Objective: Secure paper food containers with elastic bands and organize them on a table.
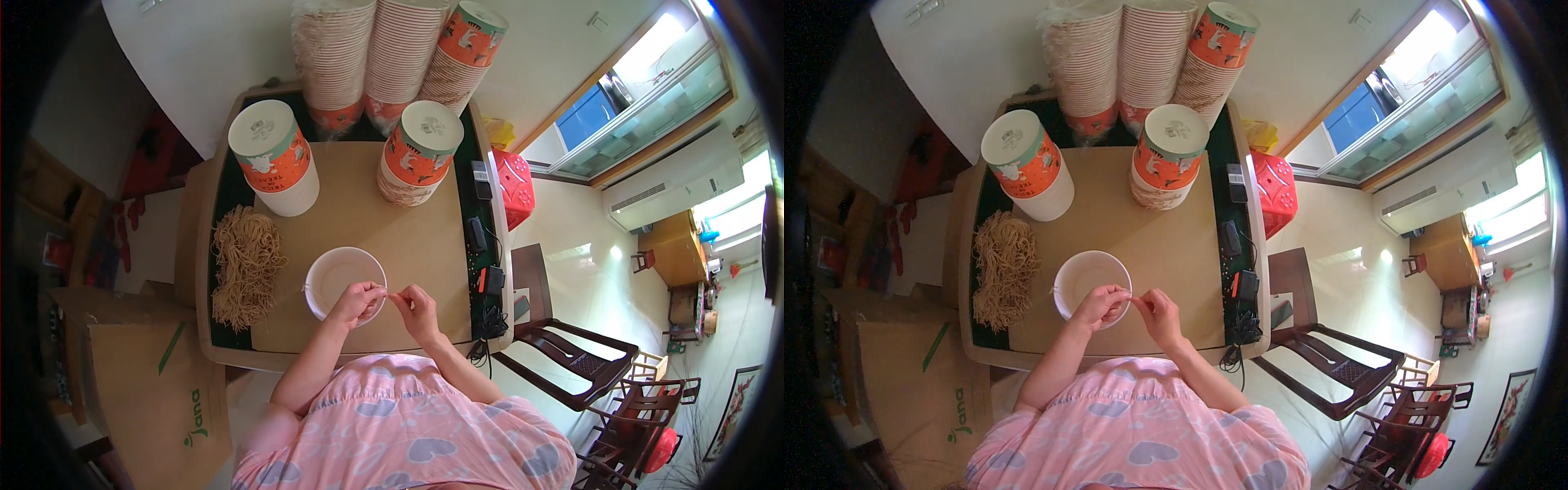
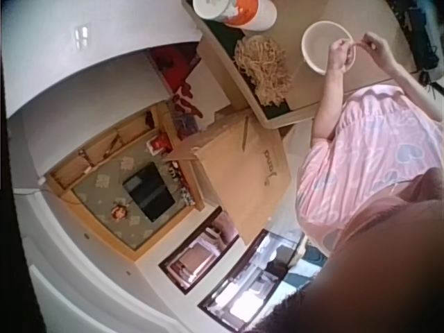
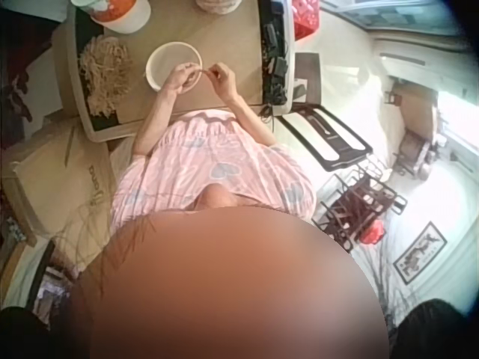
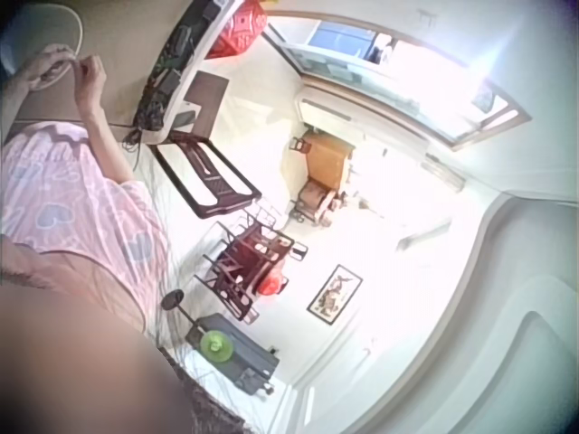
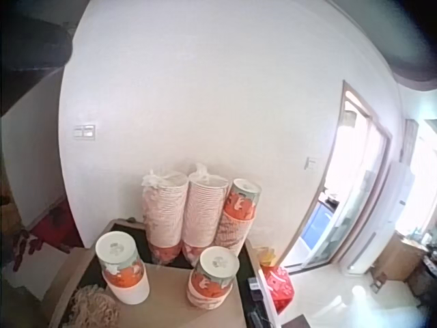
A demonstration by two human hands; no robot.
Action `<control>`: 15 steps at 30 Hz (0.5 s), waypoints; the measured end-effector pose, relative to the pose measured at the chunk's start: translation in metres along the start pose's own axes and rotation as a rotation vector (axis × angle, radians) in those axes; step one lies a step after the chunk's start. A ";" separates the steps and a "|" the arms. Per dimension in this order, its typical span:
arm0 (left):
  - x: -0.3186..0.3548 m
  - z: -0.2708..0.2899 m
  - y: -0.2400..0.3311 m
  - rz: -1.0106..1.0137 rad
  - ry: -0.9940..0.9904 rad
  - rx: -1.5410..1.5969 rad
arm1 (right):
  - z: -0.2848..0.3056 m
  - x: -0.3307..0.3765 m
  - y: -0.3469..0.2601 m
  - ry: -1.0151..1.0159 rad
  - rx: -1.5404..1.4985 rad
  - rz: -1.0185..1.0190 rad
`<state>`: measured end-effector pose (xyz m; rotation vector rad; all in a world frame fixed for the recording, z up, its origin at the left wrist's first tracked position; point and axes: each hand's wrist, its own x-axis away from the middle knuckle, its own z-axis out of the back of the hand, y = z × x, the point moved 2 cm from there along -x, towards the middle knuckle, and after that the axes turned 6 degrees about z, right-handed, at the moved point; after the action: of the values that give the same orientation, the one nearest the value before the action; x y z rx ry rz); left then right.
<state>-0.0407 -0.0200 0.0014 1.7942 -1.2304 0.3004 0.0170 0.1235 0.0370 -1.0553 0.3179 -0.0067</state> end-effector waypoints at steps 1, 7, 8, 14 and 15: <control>0.000 0.000 0.000 -0.002 0.000 -0.002 | 0.000 0.000 0.002 0.000 0.000 0.001; 0.000 0.002 -0.002 0.003 0.001 0.004 | -0.003 0.003 0.012 -0.107 0.011 -0.022; 0.000 0.002 -0.002 0.004 0.002 0.012 | -0.003 0.004 0.015 -0.168 -0.040 -0.101; 0.001 0.002 -0.002 0.004 0.025 0.005 | -0.007 0.007 0.023 -0.307 -0.336 -0.317; 0.002 0.002 -0.002 0.004 0.025 0.005 | -0.007 0.007 0.024 -0.323 -0.415 -0.323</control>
<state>-0.0389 -0.0228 0.0000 1.7871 -1.2164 0.3275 0.0184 0.1283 0.0116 -1.4876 -0.1552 -0.0616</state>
